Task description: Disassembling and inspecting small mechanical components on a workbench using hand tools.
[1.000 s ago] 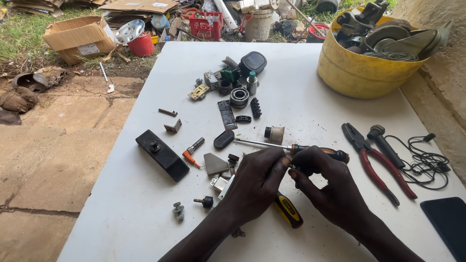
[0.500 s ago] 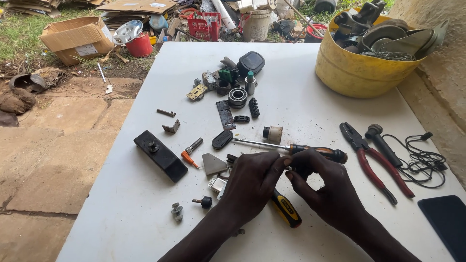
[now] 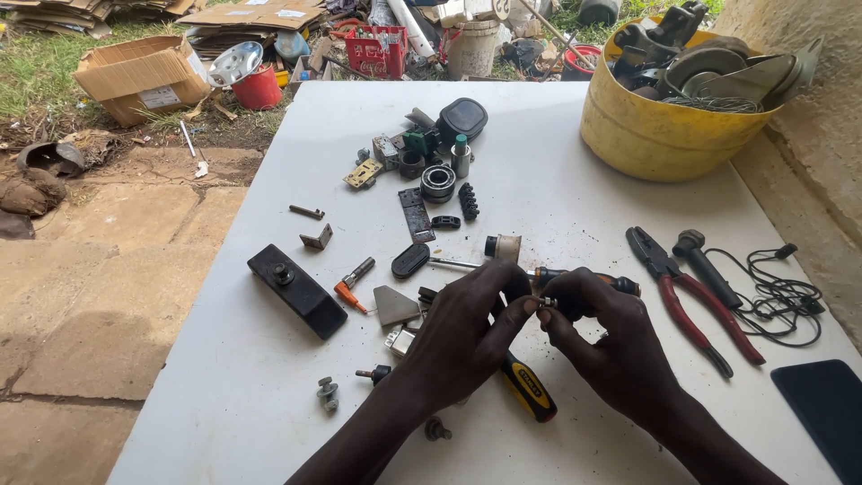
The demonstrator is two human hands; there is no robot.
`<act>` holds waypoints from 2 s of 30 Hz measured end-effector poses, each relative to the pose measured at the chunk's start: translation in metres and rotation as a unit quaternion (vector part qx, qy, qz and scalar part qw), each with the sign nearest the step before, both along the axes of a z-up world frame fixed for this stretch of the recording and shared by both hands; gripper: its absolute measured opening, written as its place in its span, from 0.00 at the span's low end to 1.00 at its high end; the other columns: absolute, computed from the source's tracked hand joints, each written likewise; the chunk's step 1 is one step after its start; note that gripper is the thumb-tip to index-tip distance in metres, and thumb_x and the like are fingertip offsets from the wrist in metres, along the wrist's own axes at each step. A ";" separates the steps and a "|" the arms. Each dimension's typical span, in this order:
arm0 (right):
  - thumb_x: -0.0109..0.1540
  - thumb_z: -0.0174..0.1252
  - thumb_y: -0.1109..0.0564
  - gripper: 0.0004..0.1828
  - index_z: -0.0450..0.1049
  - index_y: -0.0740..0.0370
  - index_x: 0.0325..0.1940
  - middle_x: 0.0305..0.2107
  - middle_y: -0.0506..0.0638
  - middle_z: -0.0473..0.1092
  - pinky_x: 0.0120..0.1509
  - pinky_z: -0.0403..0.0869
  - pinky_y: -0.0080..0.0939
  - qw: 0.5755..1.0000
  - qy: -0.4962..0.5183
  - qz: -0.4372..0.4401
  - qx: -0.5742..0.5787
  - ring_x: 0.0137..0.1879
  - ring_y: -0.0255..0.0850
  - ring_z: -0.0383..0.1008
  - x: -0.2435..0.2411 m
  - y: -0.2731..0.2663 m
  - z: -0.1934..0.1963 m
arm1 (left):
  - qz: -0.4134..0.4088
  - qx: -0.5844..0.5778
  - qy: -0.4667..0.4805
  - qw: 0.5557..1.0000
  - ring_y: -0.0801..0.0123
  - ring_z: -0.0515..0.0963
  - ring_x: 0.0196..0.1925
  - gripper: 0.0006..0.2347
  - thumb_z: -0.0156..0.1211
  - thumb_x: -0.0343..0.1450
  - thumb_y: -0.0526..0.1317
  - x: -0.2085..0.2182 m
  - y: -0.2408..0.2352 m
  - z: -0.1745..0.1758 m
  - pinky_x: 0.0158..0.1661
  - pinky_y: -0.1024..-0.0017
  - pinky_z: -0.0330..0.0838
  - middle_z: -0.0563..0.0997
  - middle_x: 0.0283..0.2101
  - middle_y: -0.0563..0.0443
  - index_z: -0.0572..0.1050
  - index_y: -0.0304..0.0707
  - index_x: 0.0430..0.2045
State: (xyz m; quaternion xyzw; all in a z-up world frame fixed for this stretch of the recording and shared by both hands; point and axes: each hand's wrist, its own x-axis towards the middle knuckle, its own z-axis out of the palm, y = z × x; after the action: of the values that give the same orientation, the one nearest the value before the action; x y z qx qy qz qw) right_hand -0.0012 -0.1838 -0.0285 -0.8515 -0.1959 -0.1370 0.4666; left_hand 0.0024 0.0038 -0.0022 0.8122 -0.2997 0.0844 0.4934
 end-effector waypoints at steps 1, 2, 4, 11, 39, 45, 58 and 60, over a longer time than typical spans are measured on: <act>0.59 0.58 0.59 0.04 0.73 0.58 0.38 0.26 0.44 0.74 0.41 0.72 0.34 1.000 0.000 0.001 0.000 0.32 0.33 0.71 0.000 0.000 0.002 | 0.001 0.000 0.000 1.000 0.62 0.73 0.29 0.05 0.47 0.74 0.40 0.000 0.000 -0.002 0.29 0.64 0.64 0.73 0.30 0.50 0.66 0.41 0.30; 0.60 0.58 0.58 0.02 0.73 0.57 0.36 0.25 0.43 0.72 0.39 0.70 0.33 1.000 -0.014 0.014 -0.007 0.31 0.33 0.69 -0.001 0.000 0.004 | -0.008 -0.011 -0.014 1.000 0.61 0.71 0.29 0.04 0.47 0.74 0.37 0.000 -0.001 -0.004 0.30 0.64 0.64 0.72 0.29 0.49 0.66 0.39 0.30; 0.61 0.57 0.58 0.02 0.73 0.57 0.34 0.24 0.42 0.71 0.38 0.69 0.33 0.999 -0.030 0.027 -0.012 0.30 0.32 0.68 -0.002 0.003 0.008 | -0.017 -0.020 -0.030 0.999 0.61 0.70 0.29 0.03 0.46 0.73 0.34 -0.001 -0.001 -0.005 0.31 0.65 0.64 0.72 0.28 0.49 0.67 0.38 0.30; 0.58 0.60 0.61 0.03 0.75 0.59 0.35 0.25 0.44 0.73 0.38 0.72 0.33 0.996 -0.073 0.051 -0.009 0.30 0.34 0.70 -0.003 0.005 0.014 | 0.042 -0.022 0.001 0.999 0.66 0.60 0.20 0.12 0.45 0.75 0.37 -0.006 -0.009 -0.007 0.25 0.64 0.54 0.63 0.17 0.51 0.60 0.39 0.19; 0.58 0.63 0.57 0.05 0.74 0.60 0.32 0.23 0.45 0.71 0.34 0.69 0.33 0.995 -0.094 0.023 -0.027 0.27 0.34 0.67 0.001 0.002 0.012 | -0.033 -0.035 -0.014 0.999 0.63 0.65 0.27 0.05 0.46 0.74 0.34 0.000 -0.002 -0.006 0.30 0.65 0.60 0.67 0.26 0.50 0.63 0.39 0.27; 0.56 0.63 0.63 0.08 0.76 0.60 0.39 0.32 0.49 0.76 0.54 0.74 0.38 0.989 -0.137 0.048 -0.023 0.42 0.39 0.79 0.000 0.002 0.009 | 0.027 -0.040 0.039 0.998 0.74 0.56 0.19 0.15 0.46 0.76 0.39 -0.005 -0.005 -0.003 0.24 0.68 0.51 0.58 0.14 0.58 0.59 0.41 0.15; 0.56 0.64 0.64 0.09 0.76 0.58 0.40 0.26 0.45 0.71 0.44 0.72 0.34 0.991 -0.121 0.045 -0.024 0.30 0.34 0.72 -0.002 0.005 0.013 | 0.030 -0.017 -0.016 0.999 0.68 0.60 0.19 0.14 0.45 0.76 0.40 -0.004 -0.005 -0.007 0.24 0.66 0.54 0.64 0.16 0.52 0.61 0.39 0.18; 0.57 0.63 0.63 0.08 0.76 0.60 0.41 0.27 0.46 0.71 0.43 0.72 0.34 0.988 -0.141 0.060 -0.025 0.31 0.35 0.72 -0.002 0.006 0.016 | 0.039 -0.049 0.022 0.998 0.75 0.53 0.20 0.18 0.47 0.77 0.42 -0.005 -0.005 -0.006 0.23 0.69 0.50 0.53 0.14 0.59 0.57 0.41 0.14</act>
State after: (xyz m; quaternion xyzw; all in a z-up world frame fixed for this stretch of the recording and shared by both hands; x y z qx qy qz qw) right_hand -0.0030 -0.1777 -0.0123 -0.8215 -0.3139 -0.2226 0.4207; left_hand -0.0028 -0.0013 -0.0081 0.7997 -0.2522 0.1009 0.5354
